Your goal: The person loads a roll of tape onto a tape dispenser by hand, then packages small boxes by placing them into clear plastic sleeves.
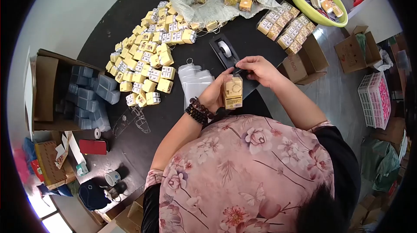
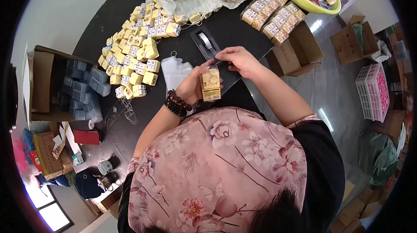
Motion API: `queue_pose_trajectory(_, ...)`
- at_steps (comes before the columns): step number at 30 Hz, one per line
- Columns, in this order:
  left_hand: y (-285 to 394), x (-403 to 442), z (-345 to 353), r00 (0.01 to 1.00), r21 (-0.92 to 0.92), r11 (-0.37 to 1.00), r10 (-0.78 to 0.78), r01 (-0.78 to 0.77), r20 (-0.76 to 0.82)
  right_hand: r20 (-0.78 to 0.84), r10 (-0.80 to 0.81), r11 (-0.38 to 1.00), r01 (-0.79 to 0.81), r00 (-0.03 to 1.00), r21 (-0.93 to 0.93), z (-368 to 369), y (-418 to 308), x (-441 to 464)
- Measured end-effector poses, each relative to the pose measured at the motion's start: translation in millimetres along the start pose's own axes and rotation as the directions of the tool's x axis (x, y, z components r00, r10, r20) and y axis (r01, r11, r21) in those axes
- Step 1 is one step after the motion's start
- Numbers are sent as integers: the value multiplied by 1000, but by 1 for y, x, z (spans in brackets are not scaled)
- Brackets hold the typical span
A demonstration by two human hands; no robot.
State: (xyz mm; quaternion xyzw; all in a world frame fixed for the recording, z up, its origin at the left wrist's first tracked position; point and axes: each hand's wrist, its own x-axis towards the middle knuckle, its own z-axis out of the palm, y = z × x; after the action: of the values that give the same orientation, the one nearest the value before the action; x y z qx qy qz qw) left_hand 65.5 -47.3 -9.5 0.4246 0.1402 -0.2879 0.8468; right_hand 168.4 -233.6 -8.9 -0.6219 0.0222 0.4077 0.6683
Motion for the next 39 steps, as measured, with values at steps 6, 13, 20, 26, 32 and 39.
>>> queue_pose_trajectory(6,2,0,4,1000,5,1000,-21,21,-4,-111,-123,966,145,986,215,13,7,-31)
queue_pose_trajectory(13,3,1,7,999,19,1000,-16,17,-35,-221,-206,975,220,953,40,6,73,-5)
queue_pose_trajectory(20,-2,-21,28,893,256,895,416,-367,-175,-124,-235,878,265,964,399,26,39,-59)
queue_pose_trajectory(26,-4,-27,44,749,614,612,661,-499,-50,-49,-153,983,158,987,94,42,15,-83)
queue_pose_trajectory(32,-9,-24,33,818,458,756,566,-468,-99,-33,-365,926,359,930,-118,39,34,-69)
queue_pose_trajectory(39,0,-7,15,991,-56,997,52,-59,-122,-210,-696,700,582,687,-414,25,37,-42)
